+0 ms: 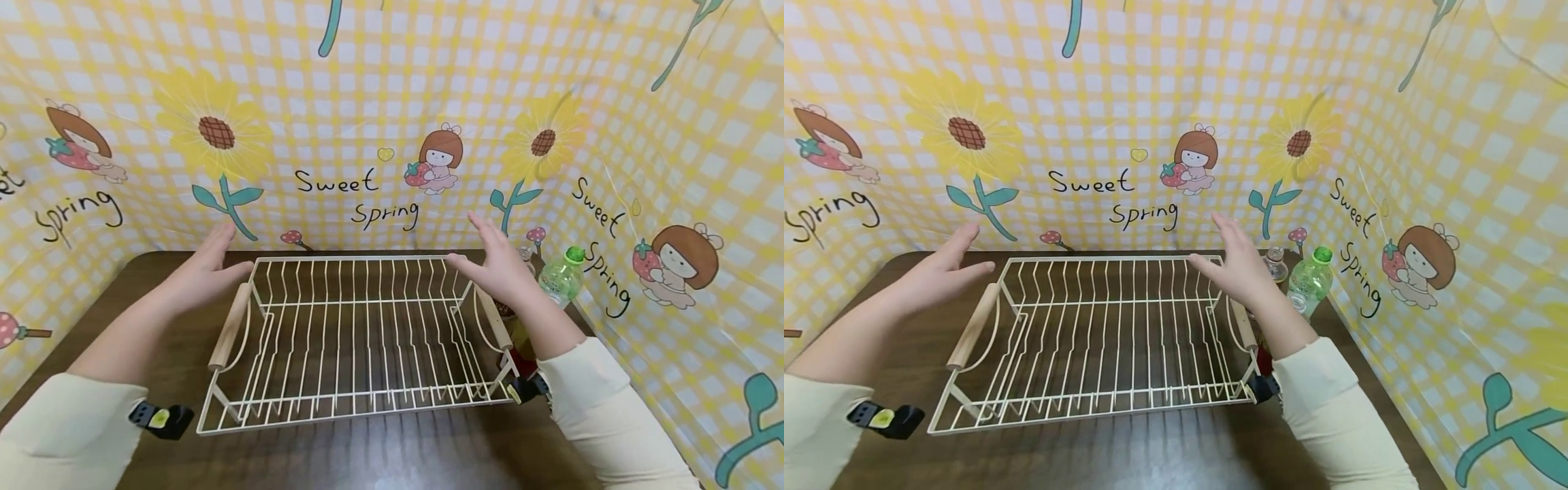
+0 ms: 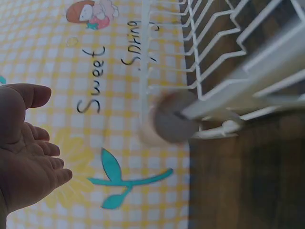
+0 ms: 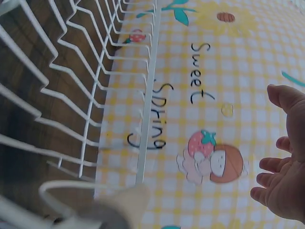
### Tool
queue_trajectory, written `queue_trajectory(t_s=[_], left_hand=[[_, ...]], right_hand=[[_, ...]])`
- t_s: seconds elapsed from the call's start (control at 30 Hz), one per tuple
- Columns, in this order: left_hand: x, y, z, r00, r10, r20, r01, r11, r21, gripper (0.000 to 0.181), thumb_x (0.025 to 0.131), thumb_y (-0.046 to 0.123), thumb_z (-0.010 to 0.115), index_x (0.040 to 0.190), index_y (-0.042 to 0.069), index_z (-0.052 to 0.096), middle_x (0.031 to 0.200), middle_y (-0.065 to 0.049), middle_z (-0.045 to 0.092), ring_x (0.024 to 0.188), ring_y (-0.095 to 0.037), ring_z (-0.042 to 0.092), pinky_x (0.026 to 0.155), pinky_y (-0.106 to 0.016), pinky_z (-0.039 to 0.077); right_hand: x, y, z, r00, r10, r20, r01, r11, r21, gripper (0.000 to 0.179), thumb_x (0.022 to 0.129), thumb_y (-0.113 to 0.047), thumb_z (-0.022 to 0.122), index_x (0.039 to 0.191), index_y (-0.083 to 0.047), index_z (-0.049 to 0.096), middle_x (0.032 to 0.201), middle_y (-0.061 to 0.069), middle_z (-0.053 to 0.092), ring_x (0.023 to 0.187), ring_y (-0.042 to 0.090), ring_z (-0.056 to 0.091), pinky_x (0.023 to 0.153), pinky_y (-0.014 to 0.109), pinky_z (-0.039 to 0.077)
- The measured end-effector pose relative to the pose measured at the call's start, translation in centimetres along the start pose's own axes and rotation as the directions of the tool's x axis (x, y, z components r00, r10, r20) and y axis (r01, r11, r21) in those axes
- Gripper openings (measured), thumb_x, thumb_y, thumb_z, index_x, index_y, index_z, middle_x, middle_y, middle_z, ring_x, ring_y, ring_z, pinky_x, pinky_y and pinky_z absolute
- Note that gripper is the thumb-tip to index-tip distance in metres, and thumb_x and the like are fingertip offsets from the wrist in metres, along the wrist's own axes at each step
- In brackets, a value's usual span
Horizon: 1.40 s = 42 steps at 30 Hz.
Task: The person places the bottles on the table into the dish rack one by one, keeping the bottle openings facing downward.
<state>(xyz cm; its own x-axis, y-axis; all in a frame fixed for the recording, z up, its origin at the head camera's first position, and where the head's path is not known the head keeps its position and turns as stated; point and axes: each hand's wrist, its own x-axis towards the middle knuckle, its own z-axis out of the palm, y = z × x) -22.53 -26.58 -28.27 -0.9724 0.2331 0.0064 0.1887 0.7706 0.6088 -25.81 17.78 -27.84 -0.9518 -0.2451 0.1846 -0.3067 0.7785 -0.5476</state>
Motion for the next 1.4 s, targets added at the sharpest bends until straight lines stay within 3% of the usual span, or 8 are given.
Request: queue_trajectory(t_s=[0.53,0.63,0.7,0.77,0.87,1.03,1.23,1.4], left_hand=[[-3.4,-4.8,4.2,0.997,-0.076,0.017,0.077,0.947,-0.311,0.082,0.105,0.031,0.042,0.153,0.003,-0.019,0.157,-0.026,-0.024,0.143,-0.053,-0.013,0.112,-0.069,0.004],[-3.4,-5.2,5.5,0.995,-0.099,0.022,0.1,0.934,-0.344,0.08,0.105,0.028,0.04,0.153,0.001,-0.018,0.157,-0.031,-0.021,0.142,-0.055,0.01,0.114,-0.042,0.034],[-3.3,-5.4,6.3,0.994,-0.107,0.02,0.107,0.924,-0.368,0.078,0.105,0.024,0.04,0.152,-0.001,-0.017,0.156,-0.035,-0.018,0.135,-0.053,0.026,0.096,-0.022,0.046],[-3.2,-5.6,7.0,0.994,-0.108,0.019,0.107,0.912,-0.396,0.077,0.105,0.023,0.04,0.152,-0.002,-0.017,0.156,-0.037,-0.015,0.13,-0.051,0.032,0.077,-0.008,0.042],[-3.0,-5.7,7.7,0.995,-0.098,0.025,0.098,0.889,-0.448,0.079,0.105,0.021,0.041,0.152,-0.001,-0.018,0.157,-0.036,-0.014,0.14,-0.052,0.02,0.104,-0.023,0.042],[-3.0,-5.6,8.0,0.998,-0.068,-0.001,0.057,0.848,-0.527,0.08,0.104,0.016,0.043,0.152,-0.002,-0.019,0.159,-0.03,-0.016,0.146,-0.047,-0.007,0.12,-0.049,0.004],[-3.4,-5.8,8.0,0.998,-0.062,-0.026,0.037,0.831,-0.555,0.075,0.103,0.01,0.04,0.152,-0.004,-0.015,0.159,-0.028,-0.014,0.147,-0.044,-0.007,0.111,-0.006,0.013],[-3.4,-6.1,8.1,0.998,-0.059,-0.023,0.037,0.844,-0.536,0.073,0.103,0.012,0.04,0.153,-0.004,-0.011,0.159,-0.03,-0.01,0.146,-0.044,-0.002,0.1,0.001,0.019]], right_hand=[[-5.5,4.3,-2.8,0.991,0.077,-0.106,-0.073,0.996,0.043,0.087,0.092,-0.048,0.062,0.159,-0.023,0.013,0.166,0.013,0.006,0.151,0.039,0.006,0.11,0.074,0.015],[-6.4,5.1,-2.8,0.988,0.101,-0.12,-0.096,0.994,0.05,0.088,0.092,-0.047,0.064,0.159,-0.022,0.014,0.165,0.016,0.006,0.151,0.042,0.006,0.108,0.075,0.015],[-7.0,5.5,-2.8,0.984,0.114,-0.134,-0.108,0.993,0.053,0.089,0.091,-0.047,0.065,0.159,-0.02,0.014,0.164,0.019,0.008,0.148,0.046,0.01,0.106,0.076,0.017],[-7.5,6.1,-2.6,0.981,0.126,-0.145,-0.12,0.992,0.049,0.09,0.091,-0.047,0.066,0.159,-0.018,0.014,0.164,0.021,0.01,0.145,0.051,0.017,0.104,0.077,0.021],[-8.3,6.9,-2.2,0.977,0.137,-0.161,-0.131,0.99,0.05,0.091,0.09,-0.046,0.067,0.159,-0.018,0.014,0.163,0.023,0.014,0.141,0.054,0.023,0.101,0.077,0.025],[-9.4,8.1,-1.7,0.969,0.17,-0.181,-0.153,0.983,0.103,0.094,0.089,-0.043,0.069,0.159,-0.018,0.012,0.161,0.026,0.016,0.142,0.053,0.021,0.102,0.077,0.023],[-10.4,9.4,-0.7,0.956,0.184,-0.229,-0.155,0.978,0.14,0.097,0.086,-0.039,0.073,0.158,-0.01,0.015,0.16,0.026,0.017,0.142,0.051,0.02,0.106,0.074,0.021],[-10.9,10.6,0.8,0.943,0.192,-0.274,-0.145,0.973,0.18,0.097,0.083,-0.03,0.078,0.155,-0.004,0.019,0.159,0.024,0.022,0.14,0.051,0.026,0.11,0.067,0.025]])
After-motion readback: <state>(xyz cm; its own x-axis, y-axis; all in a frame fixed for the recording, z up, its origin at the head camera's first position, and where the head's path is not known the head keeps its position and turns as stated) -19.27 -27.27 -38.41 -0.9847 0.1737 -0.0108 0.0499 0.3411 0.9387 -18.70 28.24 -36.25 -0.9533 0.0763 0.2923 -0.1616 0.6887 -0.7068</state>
